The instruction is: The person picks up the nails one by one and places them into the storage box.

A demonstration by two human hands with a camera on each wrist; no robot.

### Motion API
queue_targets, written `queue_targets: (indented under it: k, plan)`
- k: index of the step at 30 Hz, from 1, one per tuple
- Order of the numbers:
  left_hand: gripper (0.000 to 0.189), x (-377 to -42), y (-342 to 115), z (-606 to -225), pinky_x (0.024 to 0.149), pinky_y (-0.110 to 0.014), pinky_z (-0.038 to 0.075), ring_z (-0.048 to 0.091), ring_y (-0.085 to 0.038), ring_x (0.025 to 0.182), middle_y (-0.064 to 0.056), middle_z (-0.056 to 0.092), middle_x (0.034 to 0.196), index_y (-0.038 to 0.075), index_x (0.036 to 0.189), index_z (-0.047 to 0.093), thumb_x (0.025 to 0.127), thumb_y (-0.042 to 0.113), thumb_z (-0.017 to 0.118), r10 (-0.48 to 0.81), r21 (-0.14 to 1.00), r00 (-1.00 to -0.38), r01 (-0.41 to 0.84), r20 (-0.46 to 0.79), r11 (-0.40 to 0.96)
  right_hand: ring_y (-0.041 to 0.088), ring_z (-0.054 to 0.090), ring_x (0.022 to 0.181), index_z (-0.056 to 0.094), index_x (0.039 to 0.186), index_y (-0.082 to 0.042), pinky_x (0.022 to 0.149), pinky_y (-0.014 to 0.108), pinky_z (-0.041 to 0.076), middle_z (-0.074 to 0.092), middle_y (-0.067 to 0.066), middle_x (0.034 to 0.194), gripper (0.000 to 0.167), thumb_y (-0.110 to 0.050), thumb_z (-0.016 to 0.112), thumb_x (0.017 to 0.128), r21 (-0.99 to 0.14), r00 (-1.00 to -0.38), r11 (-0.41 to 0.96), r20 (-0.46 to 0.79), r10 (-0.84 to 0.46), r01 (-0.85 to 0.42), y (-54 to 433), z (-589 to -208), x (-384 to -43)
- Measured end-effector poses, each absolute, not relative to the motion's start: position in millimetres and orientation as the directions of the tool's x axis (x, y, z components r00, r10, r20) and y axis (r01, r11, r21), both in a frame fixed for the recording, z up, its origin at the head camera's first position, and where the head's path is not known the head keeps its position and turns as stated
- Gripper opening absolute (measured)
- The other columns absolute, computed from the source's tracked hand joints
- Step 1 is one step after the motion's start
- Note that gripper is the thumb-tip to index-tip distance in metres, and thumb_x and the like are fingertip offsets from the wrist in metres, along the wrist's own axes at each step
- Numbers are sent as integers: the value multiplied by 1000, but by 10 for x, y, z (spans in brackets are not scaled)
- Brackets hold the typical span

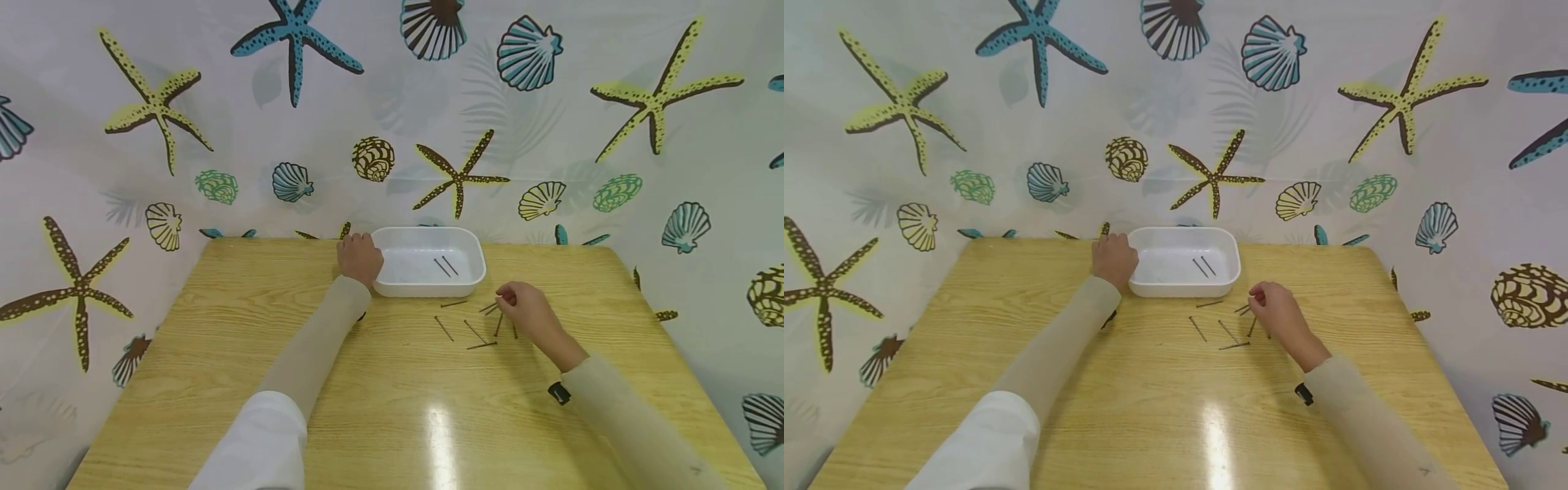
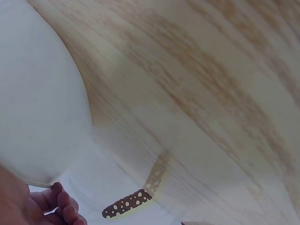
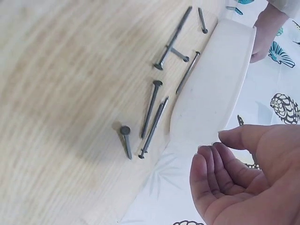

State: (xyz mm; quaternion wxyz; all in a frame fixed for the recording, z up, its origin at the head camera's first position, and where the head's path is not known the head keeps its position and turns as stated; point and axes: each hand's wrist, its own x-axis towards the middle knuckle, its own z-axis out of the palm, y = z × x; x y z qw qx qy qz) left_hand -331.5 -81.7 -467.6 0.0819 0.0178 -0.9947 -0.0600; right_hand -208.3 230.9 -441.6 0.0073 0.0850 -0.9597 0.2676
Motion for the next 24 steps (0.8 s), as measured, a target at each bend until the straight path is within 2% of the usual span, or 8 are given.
queue_targets:
  k: [6,15,24]
  plan:
    - [31,-3314,-815,-4669,91,-43,37,51,-28,100,-11,60,101,5,105,61,94,26,42,-49,131,-987,-29,152,991,21,59,78,63,101,4,68,37,49,63,10,87,20,-12,58,90,-529,-981,830,26,-192,-177,2276,-4517,-1996]
    - [30,-3346,-825,-4695,90,-43,37,51,-29,99,-11,60,100,5,104,61,93,26,42,-53,135,-987,-33,152,990,20,60,82,63,102,1,72,37,49,63,7,89,20,-16,60,91,-562,-972,813,-63,-228,-154,2209,-4669,-1913]
    - [30,-3343,-827,-4706,89,-43,38,52,-29,99,-11,61,100,5,104,61,93,28,45,-48,137,-984,-24,172,990,18,60,80,64,100,1,72,36,49,63,6,88,20,-15,62,89,-557,-962,810,-72,-264,-181,2137,-4756,-1913]
